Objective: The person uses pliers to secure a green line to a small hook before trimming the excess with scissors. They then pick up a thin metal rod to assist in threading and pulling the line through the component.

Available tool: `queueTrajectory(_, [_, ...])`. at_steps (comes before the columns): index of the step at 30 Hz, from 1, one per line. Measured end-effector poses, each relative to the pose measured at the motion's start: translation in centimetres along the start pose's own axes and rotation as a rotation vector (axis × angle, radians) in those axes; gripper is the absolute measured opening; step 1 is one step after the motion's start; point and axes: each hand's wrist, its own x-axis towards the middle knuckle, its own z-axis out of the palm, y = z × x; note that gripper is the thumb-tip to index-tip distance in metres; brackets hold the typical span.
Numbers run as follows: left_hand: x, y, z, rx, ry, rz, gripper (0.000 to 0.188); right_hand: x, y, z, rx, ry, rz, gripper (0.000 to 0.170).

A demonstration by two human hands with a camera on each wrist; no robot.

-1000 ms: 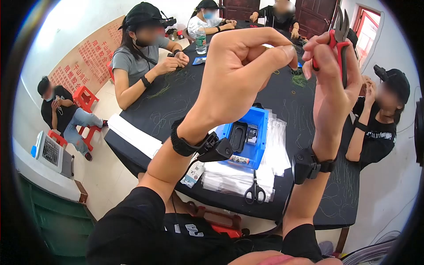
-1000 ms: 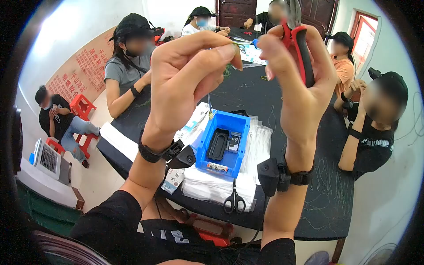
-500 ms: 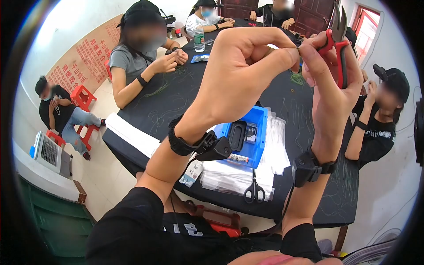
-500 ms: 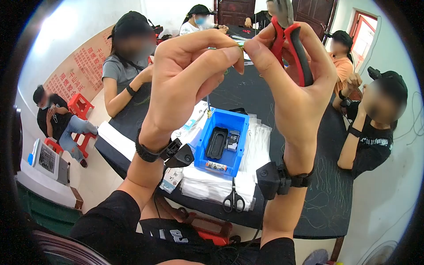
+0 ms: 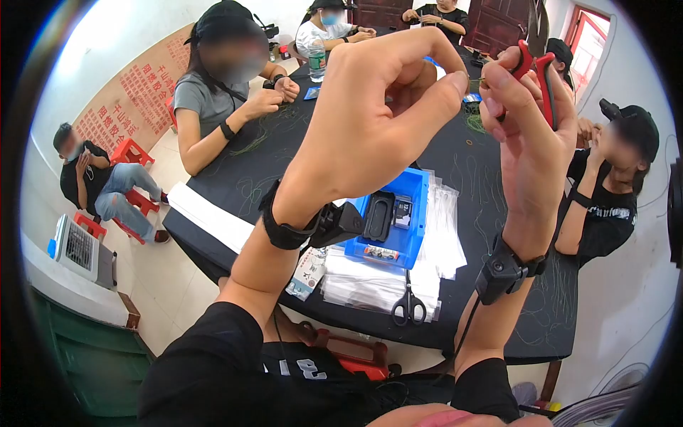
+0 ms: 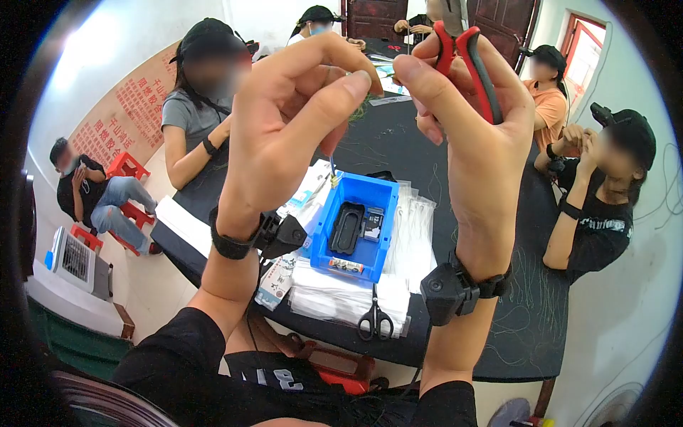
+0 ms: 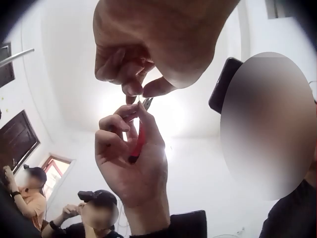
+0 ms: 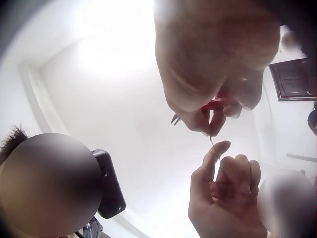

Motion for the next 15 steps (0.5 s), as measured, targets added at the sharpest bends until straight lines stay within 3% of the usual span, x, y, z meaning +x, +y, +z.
queueTrajectory(12, [0.19,-0.02,0.18,0.072,0.036,0.054,0.010,0.06,0.15,-0.34,-0.026,-0.009,-0.002,0.032])
queueTrajectory(15, [0.11,-0.26,0.28,-0.007,0.061,0.041,0.010,0.61,0.26,-0.40,0.129,-0.029,0.034,0.029])
